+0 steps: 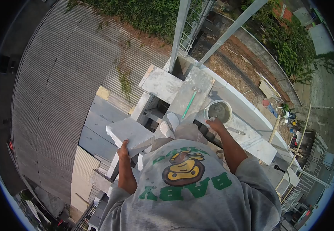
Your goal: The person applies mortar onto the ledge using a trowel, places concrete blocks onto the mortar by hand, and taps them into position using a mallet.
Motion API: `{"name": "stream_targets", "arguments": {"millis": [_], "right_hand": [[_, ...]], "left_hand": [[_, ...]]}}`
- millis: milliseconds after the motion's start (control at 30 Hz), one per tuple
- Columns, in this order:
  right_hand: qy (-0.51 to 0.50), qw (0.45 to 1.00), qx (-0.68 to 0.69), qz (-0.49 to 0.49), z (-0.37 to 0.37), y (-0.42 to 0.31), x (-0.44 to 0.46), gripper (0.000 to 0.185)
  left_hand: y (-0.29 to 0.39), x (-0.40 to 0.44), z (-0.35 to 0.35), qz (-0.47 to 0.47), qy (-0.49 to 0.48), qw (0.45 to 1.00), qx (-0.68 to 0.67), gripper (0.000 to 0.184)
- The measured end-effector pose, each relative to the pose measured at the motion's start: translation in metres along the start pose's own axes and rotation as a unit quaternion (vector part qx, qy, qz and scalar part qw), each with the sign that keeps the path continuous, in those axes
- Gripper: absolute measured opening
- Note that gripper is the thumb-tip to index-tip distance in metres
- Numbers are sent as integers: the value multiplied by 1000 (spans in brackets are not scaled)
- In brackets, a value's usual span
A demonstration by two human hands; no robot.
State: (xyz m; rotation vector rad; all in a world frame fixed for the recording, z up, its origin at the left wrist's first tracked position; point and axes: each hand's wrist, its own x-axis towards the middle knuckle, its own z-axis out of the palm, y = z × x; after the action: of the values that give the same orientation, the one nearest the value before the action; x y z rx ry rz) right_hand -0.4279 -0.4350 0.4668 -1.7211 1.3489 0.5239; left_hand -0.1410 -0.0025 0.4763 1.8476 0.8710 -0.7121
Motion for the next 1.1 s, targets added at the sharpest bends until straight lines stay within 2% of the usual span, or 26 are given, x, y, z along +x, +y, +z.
{"name": "stream_targets", "arguments": {"millis": [67,133,200,267,367,467,567,633,733,833,933,1067,1100], "right_hand": [[-4,998,-47,-43,9,7,2,71],[-23,987,-114,-107,8,-43,-36,71],[3,961,-174,-217,33,-64,-48,66],[72,888,-235,-389,59,-72,-57,44],[-174,885,-337,-271,75,-79,-45,33],[-60,914,-218,-338,66,-71,-58,24],[-113,960,-102,-237,38,-90,-77,29],[-114,959,-91,-244,41,-87,-78,26],[-141,958,-122,-219,31,-103,-81,29],[-150,963,-99,-203,7,-120,-91,31],[-163,962,-82,-201,2,-116,-64,31],[-189,950,-99,-230,-3,-97,-21,30],[-199,955,-77,-208,-14,-97,-18,30]], "left_hand": [[9,-7,-5,12,42,999,32,84],[11,3,-10,26,63,995,71,84],[4,35,-18,41,62,991,113,85],[12,28,-13,81,43,992,87,81],[9,40,-13,126,6,990,56,77],[30,26,3,136,-6,989,63,73],[50,5,21,135,8,987,81,67],[58,7,32,130,50,983,118,65],[76,-4,42,176,-58,978,93,69],[96,-14,58,204,-34,971,120,64],[101,34,66,203,-8,958,202,74],[123,66,89,271,-40,933,235,76],[139,62,101,281,-36,921,268,77]]}}
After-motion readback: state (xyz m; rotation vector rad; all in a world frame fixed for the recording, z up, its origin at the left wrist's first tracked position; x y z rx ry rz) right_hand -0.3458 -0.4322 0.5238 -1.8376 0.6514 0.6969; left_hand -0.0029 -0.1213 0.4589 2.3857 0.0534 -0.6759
